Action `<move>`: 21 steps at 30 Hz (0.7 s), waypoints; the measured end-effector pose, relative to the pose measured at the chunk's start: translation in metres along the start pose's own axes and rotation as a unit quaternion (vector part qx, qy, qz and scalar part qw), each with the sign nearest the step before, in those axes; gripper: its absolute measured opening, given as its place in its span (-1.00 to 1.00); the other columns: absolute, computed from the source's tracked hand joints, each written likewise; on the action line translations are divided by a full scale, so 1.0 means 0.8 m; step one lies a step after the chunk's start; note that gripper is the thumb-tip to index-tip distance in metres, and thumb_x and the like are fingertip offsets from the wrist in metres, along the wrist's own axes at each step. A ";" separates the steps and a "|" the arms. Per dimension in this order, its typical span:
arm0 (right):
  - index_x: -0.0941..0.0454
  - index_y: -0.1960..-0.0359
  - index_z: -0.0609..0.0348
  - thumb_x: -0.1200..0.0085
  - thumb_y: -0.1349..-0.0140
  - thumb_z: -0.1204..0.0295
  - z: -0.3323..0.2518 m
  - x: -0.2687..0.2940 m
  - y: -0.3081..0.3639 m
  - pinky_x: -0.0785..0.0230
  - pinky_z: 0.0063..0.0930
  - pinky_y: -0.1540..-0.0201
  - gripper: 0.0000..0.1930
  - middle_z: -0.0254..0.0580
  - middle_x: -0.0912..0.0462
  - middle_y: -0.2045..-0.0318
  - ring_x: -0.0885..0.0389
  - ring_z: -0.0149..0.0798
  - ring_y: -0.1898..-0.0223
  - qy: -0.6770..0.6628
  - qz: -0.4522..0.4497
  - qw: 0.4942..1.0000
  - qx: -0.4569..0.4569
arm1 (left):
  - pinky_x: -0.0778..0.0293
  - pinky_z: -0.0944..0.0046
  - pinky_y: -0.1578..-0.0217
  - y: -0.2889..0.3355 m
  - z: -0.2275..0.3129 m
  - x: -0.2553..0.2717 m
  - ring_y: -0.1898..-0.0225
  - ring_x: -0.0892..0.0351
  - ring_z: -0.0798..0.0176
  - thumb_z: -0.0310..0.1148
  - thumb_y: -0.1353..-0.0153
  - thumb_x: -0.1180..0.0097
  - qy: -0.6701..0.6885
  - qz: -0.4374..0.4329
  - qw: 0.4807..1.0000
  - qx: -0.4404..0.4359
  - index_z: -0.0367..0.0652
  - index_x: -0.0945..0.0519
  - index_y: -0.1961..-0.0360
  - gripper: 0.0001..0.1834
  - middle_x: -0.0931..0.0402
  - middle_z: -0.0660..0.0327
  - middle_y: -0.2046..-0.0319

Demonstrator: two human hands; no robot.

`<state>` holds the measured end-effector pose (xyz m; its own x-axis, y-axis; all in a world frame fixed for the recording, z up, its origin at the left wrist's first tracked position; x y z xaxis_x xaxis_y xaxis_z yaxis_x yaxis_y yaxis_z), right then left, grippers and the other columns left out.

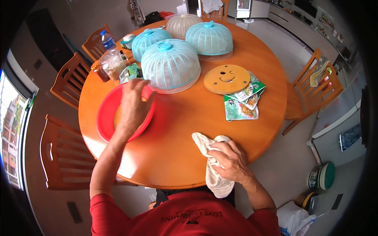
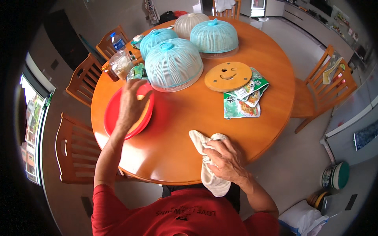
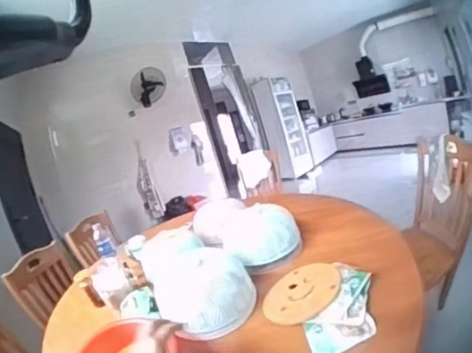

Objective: The person wipes a red plastic bowl with a white cloth, then wipes several round wooden smiley-face coasters one by one, placing each into the bowl. Finally, the person wipes several small green packets and places them into the bowl.

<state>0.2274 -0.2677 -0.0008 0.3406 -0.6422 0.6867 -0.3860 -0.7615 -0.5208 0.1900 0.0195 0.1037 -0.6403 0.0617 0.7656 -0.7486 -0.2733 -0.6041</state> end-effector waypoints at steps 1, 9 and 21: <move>-0.63 0.17 0.13 -0.33 0.26 0.55 0.001 0.000 -0.001 -0.43 -0.25 0.02 -0.54 -0.21 -0.57 0.04 -0.51 -0.07 0.05 -0.003 0.001 1.000 0.003 | -0.46 0.05 -0.03 -0.006 0.023 -0.017 0.01 -0.53 -0.09 -0.36 -0.10 -0.30 0.063 -0.010 0.998 -0.022 -0.28 -0.59 0.02 -0.59 -0.53 -0.08 0.06; -0.59 0.11 0.08 -0.35 0.25 0.53 0.006 -0.002 0.000 -0.41 -0.20 -0.06 -0.49 -0.21 -0.51 0.00 -0.47 -0.02 -0.03 -0.042 0.009 0.999 -0.013 | -0.57 0.27 0.60 -0.003 0.077 -0.237 0.53 -0.63 0.25 -0.14 -0.30 -0.18 0.569 -0.231 0.662 0.429 -0.45 -0.51 0.12 -0.53 -0.63 0.00 0.36; -0.62 0.13 0.07 -0.39 0.27 0.51 0.006 0.005 0.002 -0.44 -0.23 -0.02 -0.49 -0.25 -0.53 0.02 -0.51 -0.05 0.01 -0.021 0.028 0.999 -0.020 | -0.57 0.06 0.24 -0.046 0.112 -0.227 0.25 -0.57 0.02 -0.06 0.03 -0.45 0.288 -0.044 0.942 0.165 -0.32 -0.43 0.15 -0.37 -0.46 0.01 0.22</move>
<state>0.2324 -0.2716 -0.0014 0.3531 -0.6870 0.6351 -0.4391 -0.7211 -0.5359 0.3490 -0.0676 0.0064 -0.6368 0.5828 0.5048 -0.7696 -0.5205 -0.3699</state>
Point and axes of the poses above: each hand's wrist, its own y-axis away from the middle knuckle, its own x-axis out of the back of the hand, z = x × y, the point moved 6 cm from there along -y, towards the middle knuckle
